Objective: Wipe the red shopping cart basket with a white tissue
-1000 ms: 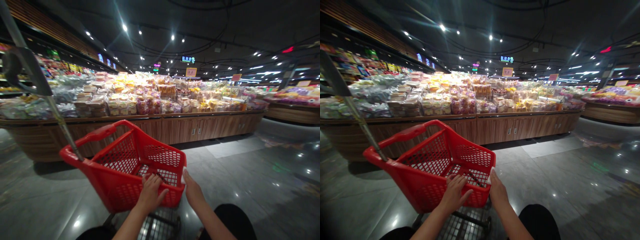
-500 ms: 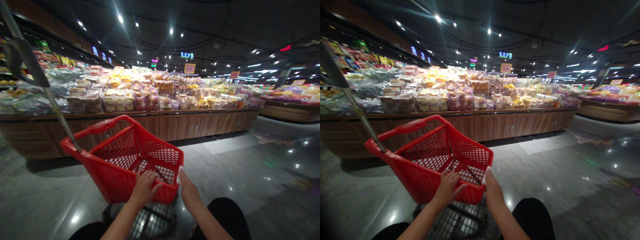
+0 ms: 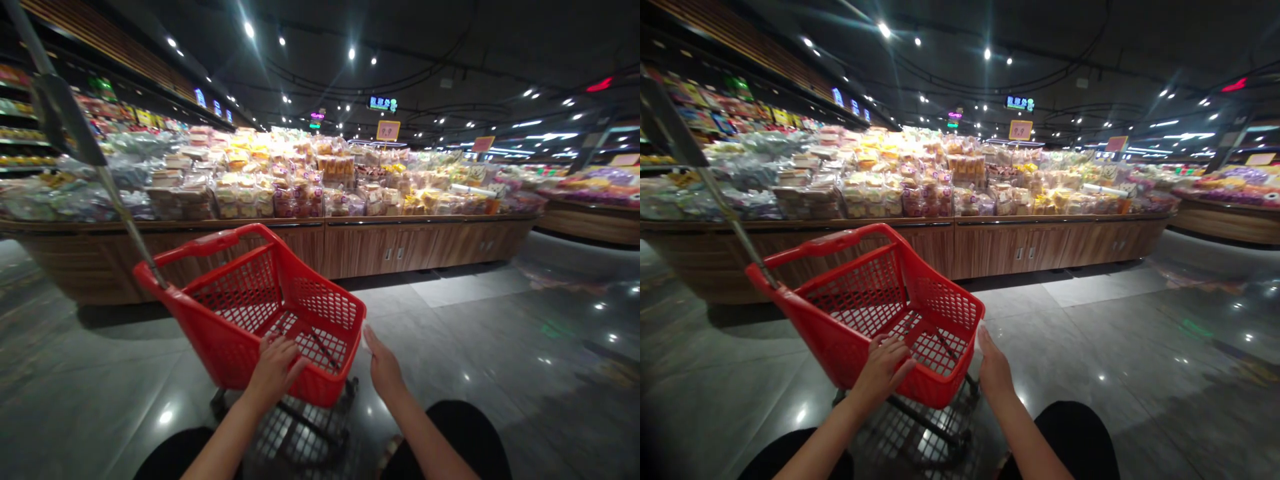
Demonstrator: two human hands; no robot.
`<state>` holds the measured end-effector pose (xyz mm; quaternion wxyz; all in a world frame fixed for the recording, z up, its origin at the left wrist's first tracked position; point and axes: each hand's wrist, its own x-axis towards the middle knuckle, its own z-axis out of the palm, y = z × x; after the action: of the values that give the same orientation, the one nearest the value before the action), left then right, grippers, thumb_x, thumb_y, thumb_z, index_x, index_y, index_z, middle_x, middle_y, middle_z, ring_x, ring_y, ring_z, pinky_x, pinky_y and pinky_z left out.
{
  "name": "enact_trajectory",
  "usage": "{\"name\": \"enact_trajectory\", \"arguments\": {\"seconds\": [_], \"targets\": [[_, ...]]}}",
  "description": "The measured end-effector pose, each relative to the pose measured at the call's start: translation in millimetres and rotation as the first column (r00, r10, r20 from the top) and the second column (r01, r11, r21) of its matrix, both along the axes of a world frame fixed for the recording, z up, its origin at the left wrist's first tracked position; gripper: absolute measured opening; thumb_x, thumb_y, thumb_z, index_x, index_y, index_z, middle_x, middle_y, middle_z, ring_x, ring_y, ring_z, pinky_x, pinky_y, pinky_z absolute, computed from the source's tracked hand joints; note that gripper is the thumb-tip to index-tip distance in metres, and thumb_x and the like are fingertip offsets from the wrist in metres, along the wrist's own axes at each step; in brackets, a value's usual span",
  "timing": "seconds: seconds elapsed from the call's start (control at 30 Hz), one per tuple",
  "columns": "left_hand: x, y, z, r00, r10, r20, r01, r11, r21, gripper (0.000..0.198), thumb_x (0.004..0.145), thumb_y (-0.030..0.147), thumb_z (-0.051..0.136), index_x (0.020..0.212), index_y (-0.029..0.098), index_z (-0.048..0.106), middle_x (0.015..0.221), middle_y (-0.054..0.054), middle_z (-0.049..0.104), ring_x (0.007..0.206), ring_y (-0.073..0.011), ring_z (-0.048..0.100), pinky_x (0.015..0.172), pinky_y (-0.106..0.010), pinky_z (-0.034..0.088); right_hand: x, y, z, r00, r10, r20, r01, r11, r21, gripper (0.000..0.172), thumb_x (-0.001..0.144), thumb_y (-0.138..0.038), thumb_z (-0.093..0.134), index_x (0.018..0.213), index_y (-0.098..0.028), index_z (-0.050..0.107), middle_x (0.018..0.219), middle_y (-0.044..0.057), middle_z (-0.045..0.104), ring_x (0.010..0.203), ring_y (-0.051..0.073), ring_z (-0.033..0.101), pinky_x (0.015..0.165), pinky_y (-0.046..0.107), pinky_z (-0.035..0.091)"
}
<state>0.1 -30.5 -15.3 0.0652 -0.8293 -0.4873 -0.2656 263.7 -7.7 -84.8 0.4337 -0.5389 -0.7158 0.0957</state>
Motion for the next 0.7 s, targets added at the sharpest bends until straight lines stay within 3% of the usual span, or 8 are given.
{"name": "enact_trajectory", "arguments": {"seconds": [0.1, 0.17, 0.33, 0.5, 0.7], "targets": [[20.5, -10.3, 7.7, 0.993, 0.113, 0.039, -0.114, 0.993, 0.008, 0.022, 0.087, 0.035, 0.045, 0.081, 0.021, 0.061, 0.093, -0.002, 0.066, 0.095, -0.0194, 0.055, 0.103, -0.05, 0.018, -11.2, -18.4, -14.0, 0.996, 0.059, 0.061, -0.065, 0.993, 0.102, 0.076, 0.072, 0.006, 0.029, 0.141, -0.025, 0.028, 0.143, -0.001, 0.036, 0.131, 0.017, 0.034, 0.106, 0.039, 0.036], [41.4, -17.8, 11.1, 0.99, 0.125, 0.065, -0.125, 0.992, 0.001, 0.021, 0.087, 0.035, 0.045, 0.09, 0.022, 0.062, 0.099, -0.004, 0.066, 0.099, -0.0207, 0.055, 0.105, -0.052, 0.014, -21.5, -28.6, -23.0, 0.987, 0.094, 0.132, -0.115, 0.98, 0.161, 0.079, 0.071, 0.007, 0.029, 0.143, -0.026, 0.023, 0.146, 0.0, 0.03, 0.134, 0.017, 0.03, 0.106, 0.041, 0.036], [79.2, -26.2, 8.8, 0.993, 0.116, 0.013, -0.113, 0.987, -0.117, 0.035, 0.092, 0.028, 0.033, 0.079, 0.022, 0.064, 0.08, -0.001, 0.068, 0.083, -0.0161, 0.06, 0.106, -0.05, 0.018, -27.4, -19.2, -26.3, 0.972, 0.047, 0.228, -0.094, 0.975, 0.199, 0.078, 0.071, 0.008, 0.03, 0.142, -0.022, 0.024, 0.145, 0.005, 0.034, 0.134, 0.02, 0.031, 0.106, 0.046, 0.036], [76.7, -24.6, 4.0, 0.986, 0.131, -0.1, -0.14, 0.986, -0.093, 0.042, 0.092, 0.03, 0.031, 0.07, 0.021, 0.065, 0.072, -0.002, 0.069, 0.075, -0.0161, 0.061, 0.105, -0.049, 0.022, -27.2, -1.7, -22.9, 0.967, -0.054, 0.25, -0.005, 0.973, 0.23, 0.072, 0.075, 0.004, 0.033, 0.143, -0.018, 0.024, 0.141, 0.009, 0.039, 0.131, 0.023, 0.035, 0.102, 0.046, 0.04], [76.2, -29.8, 2.4, 0.975, 0.174, -0.137, -0.184, 0.981, -0.067, 0.042, 0.092, 0.031, 0.031, 0.073, 0.02, 0.066, 0.072, -0.004, 0.069, 0.075, -0.0181, 0.062, 0.104, -0.054, 0.02, -50.7, -46.2, -30.6, 0.931, 0.033, 0.363, -0.138, 0.954, 0.265, 0.068, 0.082, 0.0, 0.033, 0.145, -0.021, 0.018, 0.143, 0.006, 0.037, 0.132, 0.022, 0.033, 0.103, 0.044, 0.038]]}}
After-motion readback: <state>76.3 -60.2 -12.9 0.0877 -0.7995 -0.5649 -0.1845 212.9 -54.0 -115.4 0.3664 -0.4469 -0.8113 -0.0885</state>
